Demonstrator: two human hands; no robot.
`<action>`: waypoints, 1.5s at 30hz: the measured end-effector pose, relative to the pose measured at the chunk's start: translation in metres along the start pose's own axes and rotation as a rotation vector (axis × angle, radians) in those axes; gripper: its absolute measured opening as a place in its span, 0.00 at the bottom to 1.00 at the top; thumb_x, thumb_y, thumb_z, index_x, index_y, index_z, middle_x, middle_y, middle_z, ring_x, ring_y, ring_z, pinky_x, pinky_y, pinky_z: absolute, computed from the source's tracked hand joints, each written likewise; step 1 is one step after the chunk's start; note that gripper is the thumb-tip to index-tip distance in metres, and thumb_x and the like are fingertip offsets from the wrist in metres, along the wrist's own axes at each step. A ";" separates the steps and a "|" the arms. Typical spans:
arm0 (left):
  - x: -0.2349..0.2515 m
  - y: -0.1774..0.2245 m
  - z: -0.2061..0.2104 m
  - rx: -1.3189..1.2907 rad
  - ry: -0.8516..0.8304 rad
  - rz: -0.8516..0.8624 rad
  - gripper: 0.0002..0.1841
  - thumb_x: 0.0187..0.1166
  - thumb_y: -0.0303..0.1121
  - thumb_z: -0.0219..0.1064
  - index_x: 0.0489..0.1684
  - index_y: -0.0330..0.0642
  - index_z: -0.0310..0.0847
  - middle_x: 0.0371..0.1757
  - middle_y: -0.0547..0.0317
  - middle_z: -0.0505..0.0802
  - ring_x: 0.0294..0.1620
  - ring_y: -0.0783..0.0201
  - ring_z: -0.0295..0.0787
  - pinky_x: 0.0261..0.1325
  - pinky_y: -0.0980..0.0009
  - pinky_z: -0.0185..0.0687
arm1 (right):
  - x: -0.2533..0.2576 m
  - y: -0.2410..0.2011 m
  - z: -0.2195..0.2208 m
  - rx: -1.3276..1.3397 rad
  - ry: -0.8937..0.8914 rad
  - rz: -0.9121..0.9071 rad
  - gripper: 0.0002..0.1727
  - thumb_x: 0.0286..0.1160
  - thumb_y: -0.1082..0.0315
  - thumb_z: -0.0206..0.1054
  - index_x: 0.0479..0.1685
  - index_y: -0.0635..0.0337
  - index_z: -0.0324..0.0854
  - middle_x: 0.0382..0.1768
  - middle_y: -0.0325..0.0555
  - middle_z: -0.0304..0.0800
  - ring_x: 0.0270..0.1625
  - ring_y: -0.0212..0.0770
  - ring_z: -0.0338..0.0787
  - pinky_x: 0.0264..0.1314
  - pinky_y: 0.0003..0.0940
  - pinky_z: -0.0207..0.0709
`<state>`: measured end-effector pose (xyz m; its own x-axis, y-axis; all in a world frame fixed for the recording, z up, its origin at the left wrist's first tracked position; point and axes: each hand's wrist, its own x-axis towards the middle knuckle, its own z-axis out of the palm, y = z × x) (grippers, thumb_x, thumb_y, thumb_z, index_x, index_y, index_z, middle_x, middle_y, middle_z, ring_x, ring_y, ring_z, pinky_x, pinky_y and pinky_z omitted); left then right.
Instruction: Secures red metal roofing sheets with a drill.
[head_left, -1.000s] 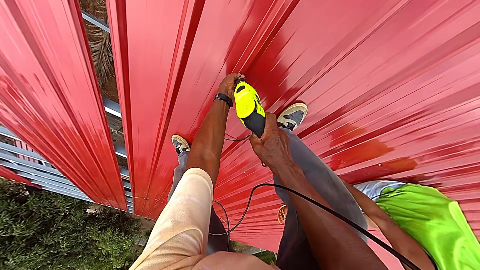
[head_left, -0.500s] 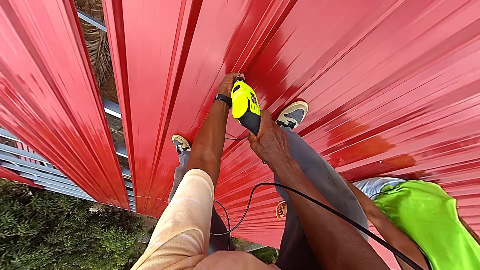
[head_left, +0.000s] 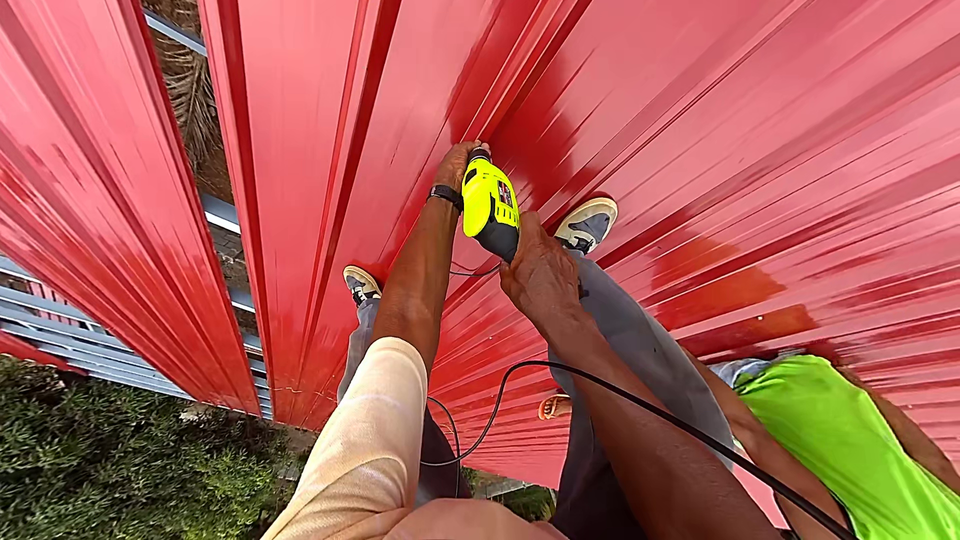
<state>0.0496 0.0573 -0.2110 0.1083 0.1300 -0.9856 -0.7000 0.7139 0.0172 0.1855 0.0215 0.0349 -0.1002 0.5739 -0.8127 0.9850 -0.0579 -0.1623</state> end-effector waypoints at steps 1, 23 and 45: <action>-0.002 -0.001 0.001 -0.008 0.013 0.005 0.08 0.83 0.34 0.60 0.40 0.40 0.80 0.28 0.55 0.87 0.25 0.65 0.85 0.27 0.71 0.84 | 0.000 -0.004 -0.002 0.064 -0.020 0.061 0.30 0.67 0.65 0.76 0.68 0.57 0.67 0.44 0.57 0.87 0.45 0.61 0.92 0.40 0.59 0.84; -0.009 -0.004 -0.003 0.076 0.024 0.060 0.16 0.91 0.44 0.54 0.51 0.41 0.81 0.34 0.56 0.89 0.30 0.66 0.87 0.33 0.70 0.85 | 0.005 -0.003 -0.003 0.067 -0.078 0.073 0.33 0.64 0.66 0.76 0.70 0.54 0.66 0.45 0.55 0.89 0.43 0.60 0.93 0.38 0.59 0.84; -0.167 -0.035 -0.012 -0.184 -0.304 -0.051 0.24 0.80 0.53 0.63 0.64 0.45 0.79 0.53 0.46 0.90 0.52 0.53 0.90 0.53 0.53 0.89 | 0.000 -0.016 0.009 0.101 -0.076 0.122 0.35 0.66 0.64 0.75 0.73 0.56 0.64 0.45 0.57 0.90 0.42 0.62 0.93 0.38 0.61 0.84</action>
<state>0.0471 0.0026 -0.0495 0.3317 0.3157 -0.8890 -0.8007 0.5925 -0.0884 0.1686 0.0147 0.0326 0.0052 0.4945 -0.8691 0.9719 -0.2070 -0.1120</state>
